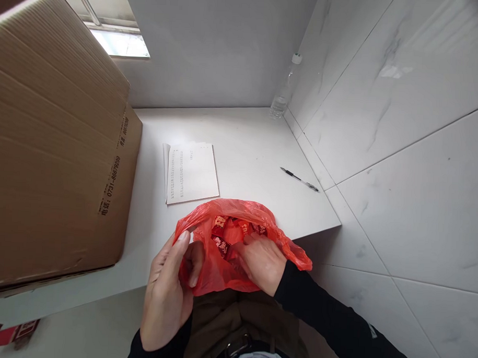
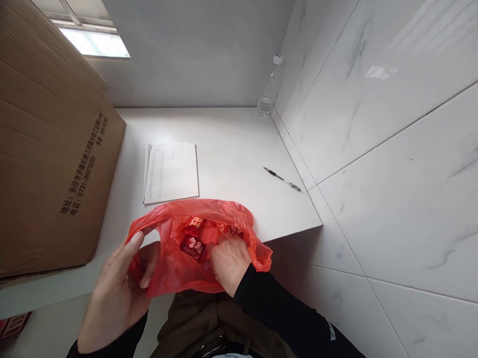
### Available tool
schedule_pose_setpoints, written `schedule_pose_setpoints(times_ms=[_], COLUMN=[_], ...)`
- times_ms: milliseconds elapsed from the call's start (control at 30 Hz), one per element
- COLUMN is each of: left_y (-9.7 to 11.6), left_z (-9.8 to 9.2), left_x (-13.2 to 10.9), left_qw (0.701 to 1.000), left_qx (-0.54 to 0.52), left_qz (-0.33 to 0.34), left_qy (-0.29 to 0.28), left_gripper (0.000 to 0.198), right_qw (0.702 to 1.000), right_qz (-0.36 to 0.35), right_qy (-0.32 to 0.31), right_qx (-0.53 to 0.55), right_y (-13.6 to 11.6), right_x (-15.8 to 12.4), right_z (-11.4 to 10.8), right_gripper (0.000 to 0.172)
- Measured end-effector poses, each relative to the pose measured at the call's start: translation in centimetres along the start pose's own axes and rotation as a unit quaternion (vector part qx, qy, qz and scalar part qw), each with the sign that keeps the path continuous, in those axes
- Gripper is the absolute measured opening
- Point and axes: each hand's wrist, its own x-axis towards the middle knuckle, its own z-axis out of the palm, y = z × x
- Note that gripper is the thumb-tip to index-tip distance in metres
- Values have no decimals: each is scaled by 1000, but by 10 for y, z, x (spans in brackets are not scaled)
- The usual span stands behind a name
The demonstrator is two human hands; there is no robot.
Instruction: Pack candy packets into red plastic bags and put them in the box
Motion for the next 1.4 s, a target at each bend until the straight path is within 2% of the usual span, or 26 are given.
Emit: schedule_pose_setpoints(times_ms=[67,167,267,400,500,700,800,900,1067,1233,1400], left_y=[0,1,3,3,2,3,3,2,1,2,3], left_z=[1,3,3,0,-2,0,-1,-2,-3,-2,-1], left_x=[0,0,-1,0,1,-1,-1,0,1,0,1], left_qw=[1000,1000,1000,1000,1000,1000,1000,1000,1000,1000,1000], left_qx=[1,-1,-6,-9,-12,-16,-17,-15,-16,-11,-14], left_qz=[-5,-3,-8,-8,-8,-9,-10,-13,-5,-3,-4], left_qy=[3,4,0,-7,-5,-2,-1,-3,-6,-5,-3], left_gripper=[42,43,42,43,43,41,42,42,43,44,44], right_qw=[1000,999,999,1000,999,996,998,996,998,996,998], right_qz=[-15,-22,-25,2,19,25,-6,-46,12,-15,44], right_qy=[11,37,29,25,48,84,65,74,58,89,54], right_qx=[13,19,13,-1,-3,16,25,29,-3,-1,-11], right_y=[-2,-6,-9,-9,-8,-10,-13,-15,-18,-19,-19], right_x=[3,12,19,18,15,17,13,9,5,-1,-4], right_z=[2,7,10,7,4,6,10,18,25,20,17], right_gripper=[33,55,63,57,52,59,51,45,40,34,35])
